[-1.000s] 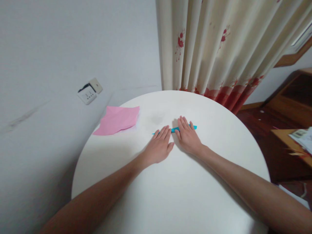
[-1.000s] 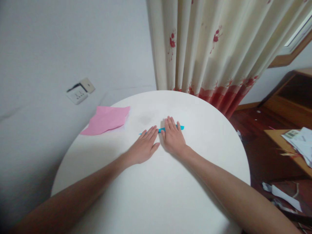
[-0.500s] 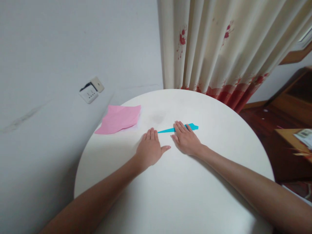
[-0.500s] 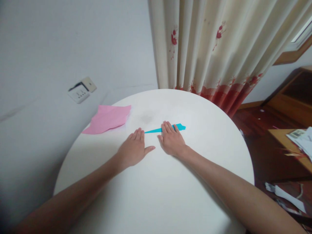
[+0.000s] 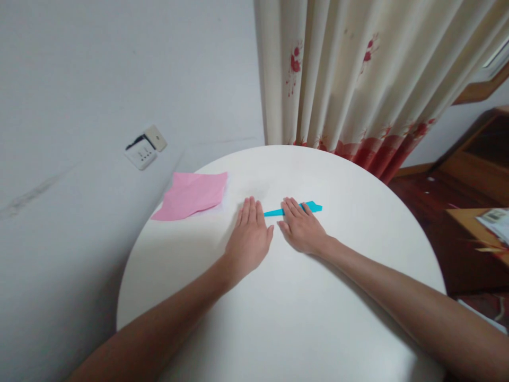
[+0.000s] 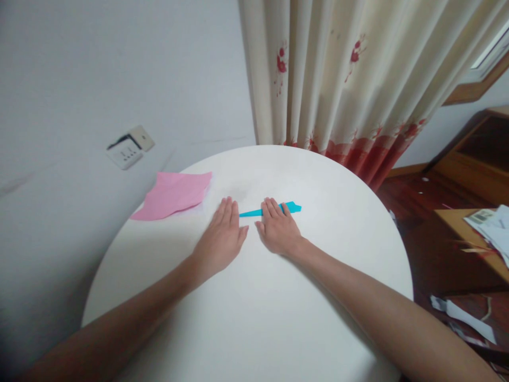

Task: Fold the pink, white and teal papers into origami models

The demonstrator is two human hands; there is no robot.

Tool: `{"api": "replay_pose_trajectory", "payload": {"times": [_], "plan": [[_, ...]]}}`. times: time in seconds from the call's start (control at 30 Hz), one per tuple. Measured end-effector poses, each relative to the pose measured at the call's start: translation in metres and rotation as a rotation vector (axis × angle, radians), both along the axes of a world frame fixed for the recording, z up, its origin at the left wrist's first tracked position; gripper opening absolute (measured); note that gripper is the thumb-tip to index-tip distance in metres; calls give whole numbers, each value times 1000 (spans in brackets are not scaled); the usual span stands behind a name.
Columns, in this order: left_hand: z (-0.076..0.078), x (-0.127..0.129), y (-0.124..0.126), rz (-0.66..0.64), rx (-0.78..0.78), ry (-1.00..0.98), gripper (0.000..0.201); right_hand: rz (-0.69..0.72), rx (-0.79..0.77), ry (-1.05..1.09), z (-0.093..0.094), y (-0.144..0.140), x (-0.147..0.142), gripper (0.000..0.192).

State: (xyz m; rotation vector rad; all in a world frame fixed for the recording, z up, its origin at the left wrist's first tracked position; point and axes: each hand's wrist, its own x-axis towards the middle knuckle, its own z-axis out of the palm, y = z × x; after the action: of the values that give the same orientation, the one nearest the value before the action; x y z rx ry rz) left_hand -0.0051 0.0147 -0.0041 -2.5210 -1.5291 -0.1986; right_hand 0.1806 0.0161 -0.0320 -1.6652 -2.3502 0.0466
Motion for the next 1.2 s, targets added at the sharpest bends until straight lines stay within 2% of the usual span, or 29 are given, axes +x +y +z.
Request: {"api": "replay_pose_trajectory", "payload": {"times": [0.1,0.27,0.47,1.2], "plan": [[-11,5,7,-147,-75,-15,62,7,0,9,0,0,1,62],[-23,5,12,-154,-142,22,64,9,19,27,2,1,0,59],[-15,5,9,-158,-172,47,63,135,-19,29,5,0,-4,56],[-16,5,12,-166,-158,15,62,35,-18,-15,9,-5,-3,56]]}}
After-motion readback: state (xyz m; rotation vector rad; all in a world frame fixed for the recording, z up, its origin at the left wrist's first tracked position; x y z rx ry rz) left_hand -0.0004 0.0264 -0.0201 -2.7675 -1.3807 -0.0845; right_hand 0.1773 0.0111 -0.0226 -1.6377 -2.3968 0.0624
